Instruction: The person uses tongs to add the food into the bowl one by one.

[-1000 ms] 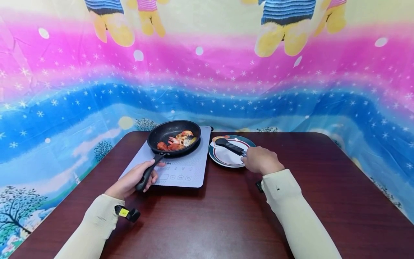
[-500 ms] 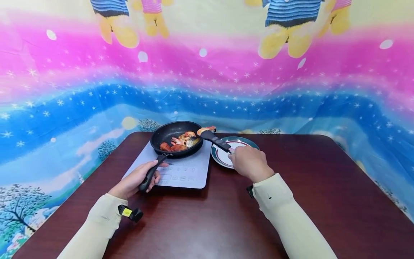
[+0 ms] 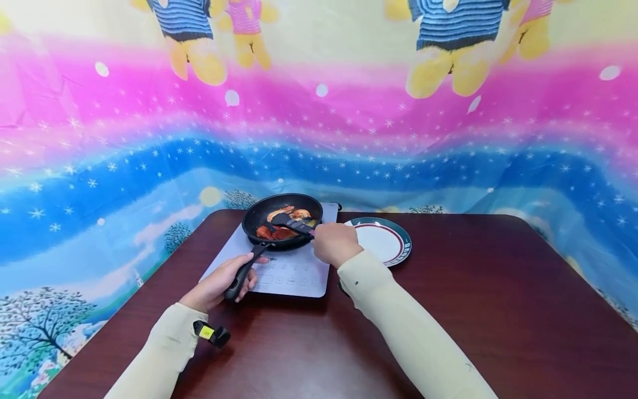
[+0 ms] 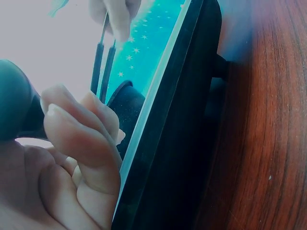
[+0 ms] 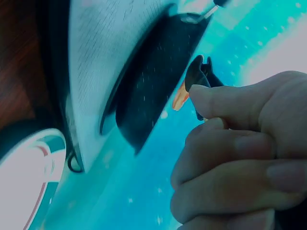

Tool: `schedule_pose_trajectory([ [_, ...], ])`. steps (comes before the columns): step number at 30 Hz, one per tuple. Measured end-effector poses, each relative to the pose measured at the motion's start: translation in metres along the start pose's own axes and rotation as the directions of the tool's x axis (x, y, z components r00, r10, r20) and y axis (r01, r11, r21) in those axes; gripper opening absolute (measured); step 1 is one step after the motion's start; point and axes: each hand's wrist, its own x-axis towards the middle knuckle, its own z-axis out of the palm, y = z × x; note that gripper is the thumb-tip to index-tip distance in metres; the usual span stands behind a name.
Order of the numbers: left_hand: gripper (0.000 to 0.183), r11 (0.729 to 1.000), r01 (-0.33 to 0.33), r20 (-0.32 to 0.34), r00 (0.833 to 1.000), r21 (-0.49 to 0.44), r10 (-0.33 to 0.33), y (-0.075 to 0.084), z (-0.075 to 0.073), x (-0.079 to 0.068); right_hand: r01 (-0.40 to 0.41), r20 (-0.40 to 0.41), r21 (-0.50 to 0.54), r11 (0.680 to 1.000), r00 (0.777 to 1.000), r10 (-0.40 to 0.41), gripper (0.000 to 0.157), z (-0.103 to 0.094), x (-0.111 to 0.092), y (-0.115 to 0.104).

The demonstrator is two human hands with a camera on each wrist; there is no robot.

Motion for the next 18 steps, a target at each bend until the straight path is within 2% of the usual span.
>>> schedule_pose_trajectory([
  [6, 0.059, 1.000, -0.008, 0.006, 1.000, -0.012, 0.008, -0.003, -0.001, 0.001, 0.000, 0.019, -0.033, 0.999, 1.000, 0.000, 0.031, 0.002, 0.016, -0.017],
  [13, 0.059, 1.000, 0.001, -0.006, 1.000, -0.010, -0.001, -0.003, -0.001, 0.001, 0.016, 0.008, -0.047, 0.999, 1.000, -0.016, 0.029, 0.000, 0.024, -0.030],
  [18, 0.059, 1.000, 0.007, -0.004, 1.000, -0.011, -0.007, -0.002, 0.000, 0.001, 0.007, -0.006, -0.004, 1.000, 1.000, -0.007, 0.030, -0.003, 0.026, -0.030],
])
